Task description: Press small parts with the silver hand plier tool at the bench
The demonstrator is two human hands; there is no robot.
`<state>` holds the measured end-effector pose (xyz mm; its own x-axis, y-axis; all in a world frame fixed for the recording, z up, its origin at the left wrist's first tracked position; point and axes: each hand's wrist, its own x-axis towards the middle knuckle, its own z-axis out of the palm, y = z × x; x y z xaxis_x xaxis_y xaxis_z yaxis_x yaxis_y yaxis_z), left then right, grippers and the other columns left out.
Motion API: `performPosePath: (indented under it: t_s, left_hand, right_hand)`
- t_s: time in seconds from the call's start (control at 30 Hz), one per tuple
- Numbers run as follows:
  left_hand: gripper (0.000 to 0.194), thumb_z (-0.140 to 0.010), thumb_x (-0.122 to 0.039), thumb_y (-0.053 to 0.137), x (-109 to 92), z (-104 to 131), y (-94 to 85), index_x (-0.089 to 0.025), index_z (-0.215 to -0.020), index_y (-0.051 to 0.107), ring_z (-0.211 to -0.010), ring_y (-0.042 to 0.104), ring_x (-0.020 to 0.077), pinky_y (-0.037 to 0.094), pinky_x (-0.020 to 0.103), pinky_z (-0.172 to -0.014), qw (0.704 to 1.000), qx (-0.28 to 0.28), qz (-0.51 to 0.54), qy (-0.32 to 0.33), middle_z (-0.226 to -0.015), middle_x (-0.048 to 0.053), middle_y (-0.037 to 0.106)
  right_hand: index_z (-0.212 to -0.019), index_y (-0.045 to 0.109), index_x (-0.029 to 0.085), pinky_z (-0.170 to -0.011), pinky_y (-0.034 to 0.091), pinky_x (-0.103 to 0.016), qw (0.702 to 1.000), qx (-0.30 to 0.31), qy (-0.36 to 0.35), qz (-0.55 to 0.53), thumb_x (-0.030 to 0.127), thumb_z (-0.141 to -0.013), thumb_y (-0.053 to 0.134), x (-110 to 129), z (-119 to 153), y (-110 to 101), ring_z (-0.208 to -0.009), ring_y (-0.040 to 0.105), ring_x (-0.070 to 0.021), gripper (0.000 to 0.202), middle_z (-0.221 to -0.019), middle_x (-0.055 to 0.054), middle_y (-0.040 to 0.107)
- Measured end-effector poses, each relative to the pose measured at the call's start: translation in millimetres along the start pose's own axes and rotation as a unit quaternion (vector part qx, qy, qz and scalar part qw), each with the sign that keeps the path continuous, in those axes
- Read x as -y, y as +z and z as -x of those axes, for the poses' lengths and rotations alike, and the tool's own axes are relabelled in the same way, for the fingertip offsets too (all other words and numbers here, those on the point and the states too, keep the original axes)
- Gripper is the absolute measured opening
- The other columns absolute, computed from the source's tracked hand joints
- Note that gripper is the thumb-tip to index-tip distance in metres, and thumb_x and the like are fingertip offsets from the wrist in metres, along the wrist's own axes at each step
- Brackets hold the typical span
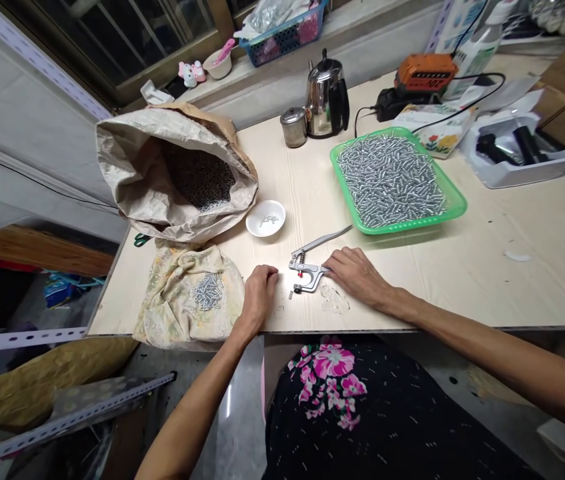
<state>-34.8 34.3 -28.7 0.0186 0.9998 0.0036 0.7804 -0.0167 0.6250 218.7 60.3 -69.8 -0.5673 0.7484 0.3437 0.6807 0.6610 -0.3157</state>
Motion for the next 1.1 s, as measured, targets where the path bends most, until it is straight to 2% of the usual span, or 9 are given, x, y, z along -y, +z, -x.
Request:
performPosePath:
  t_s: [0.1,0.27,0.33,0.43,0.5,0.57,0.67,0.87,1.1]
  left_hand:
    - [0.016,-0.091,-0.015,0.05,7.0,4.5,2.7,-0.016,-0.092,0.066,-0.092,0.059,0.0222,0.047,0.034,-0.083,0.991,0.009,-0.111,0.072,-0.093,0.009,0.065]
    - [0.022,-0.093,-0.015,0.046,12.3,11.1,3.2,-0.016,-0.095,0.068,-0.095,0.056,0.0241,0.048,0.036,-0.083,0.98,0.013,-0.174,0.093,-0.092,0.011,0.063]
    - [0.02,-0.092,-0.017,0.048,11.3,9.2,1.8,-0.016,-0.092,0.069,-0.094,0.058,0.0235,0.048,0.036,-0.084,0.99,0.005,-0.125,0.067,-0.093,0.01,0.065]
    - [0.016,-0.087,-0.025,0.057,7.7,3.0,-2.4,-0.015,-0.086,0.068,-0.076,0.061,0.0188,0.05,0.033,-0.075,0.996,0.017,0.05,-0.067,-0.081,0.007,0.066]
    - [0.019,-0.081,-0.032,0.063,3.8,-0.4,-5.2,-0.013,-0.084,0.067,-0.062,0.059,0.015,0.05,0.03,-0.064,0.966,0.049,0.191,-0.168,-0.069,0.004,0.064]
    - [0.026,-0.074,-0.036,0.069,-1.3,-1.2,-6.5,-0.011,-0.082,0.066,-0.055,0.057,0.0129,0.049,0.027,-0.058,0.933,0.069,0.28,-0.214,-0.063,0.002,0.062]
    - [0.031,-0.066,-0.038,0.074,-10.7,2.1,-3.6,-0.011,-0.078,0.067,-0.052,0.054,0.0105,0.046,0.023,-0.053,0.929,0.058,0.303,-0.204,-0.059,0.001,0.062]
    - [0.027,-0.068,-0.037,0.071,-24.5,10.9,12.1,-0.012,-0.075,0.068,-0.045,0.047,0.007,0.038,0.019,-0.045,0.933,0.049,0.301,-0.192,-0.053,-0.003,0.058]
    - [0.024,-0.069,-0.034,0.072,-28.1,12.6,22.5,-0.011,-0.075,0.068,-0.045,0.051,0.0079,0.042,0.019,-0.046,0.928,0.062,0.29,-0.227,-0.053,-0.002,0.06]
  right_hand:
    - [-0.09,0.06,0.017,-0.075,0.028,-0.034,1.0,-0.002,0.006,0.01,0.024,-0.098,0.048,-0.3,0.7,1.2,-0.083,0.045,-0.0209,0.016,-0.087,-0.007,0.059]
    - [-0.09,0.061,0.017,-0.075,0.028,-0.034,1.0,-0.005,0.007,0.027,0.027,-0.098,0.049,-1.3,1.0,3.4,-0.083,0.044,-0.0215,0.017,-0.087,-0.007,0.059]
    - [-0.09,0.061,0.017,-0.075,0.027,-0.034,1.0,-0.007,0.007,0.03,0.027,-0.098,0.049,-1.7,1.0,4.5,-0.083,0.045,-0.0215,0.017,-0.087,-0.007,0.059]
    - [-0.089,0.061,0.017,-0.074,0.027,-0.034,0.999,-0.015,-0.001,0.036,0.025,-0.098,0.05,-2.0,1.0,6.1,-0.082,0.045,-0.0207,0.017,-0.085,-0.006,0.059]
    - [-0.088,0.061,0.017,-0.074,0.027,-0.034,0.998,-0.024,-0.017,0.052,0.025,-0.098,0.049,-1.7,1.2,6.2,-0.081,0.045,-0.0204,0.018,-0.085,-0.005,0.059]
    - [-0.087,0.061,0.016,-0.074,0.026,-0.034,0.996,-0.041,-0.037,0.076,0.025,-0.099,0.048,-0.8,1.9,4.8,-0.081,0.045,-0.0203,0.02,-0.083,-0.005,0.059]
    - [-0.086,0.061,0.017,-0.075,0.026,-0.034,0.991,-0.061,-0.059,0.105,0.025,-0.101,0.045,1.7,3.1,0.7,-0.079,0.044,-0.0198,0.023,-0.079,-0.004,0.058]
    - [-0.085,0.062,0.018,-0.077,0.026,-0.035,0.988,-0.065,-0.072,0.122,0.022,-0.101,0.043,6.4,4.0,-5.4,-0.079,0.044,-0.0194,0.025,-0.077,-0.003,0.058]
    - [-0.083,0.062,0.02,-0.078,0.025,-0.035,0.993,-0.048,-0.056,0.092,0.023,-0.102,0.04,7.5,2.9,-7.5,-0.08,0.044,-0.0199,0.029,-0.078,-0.004,0.059]
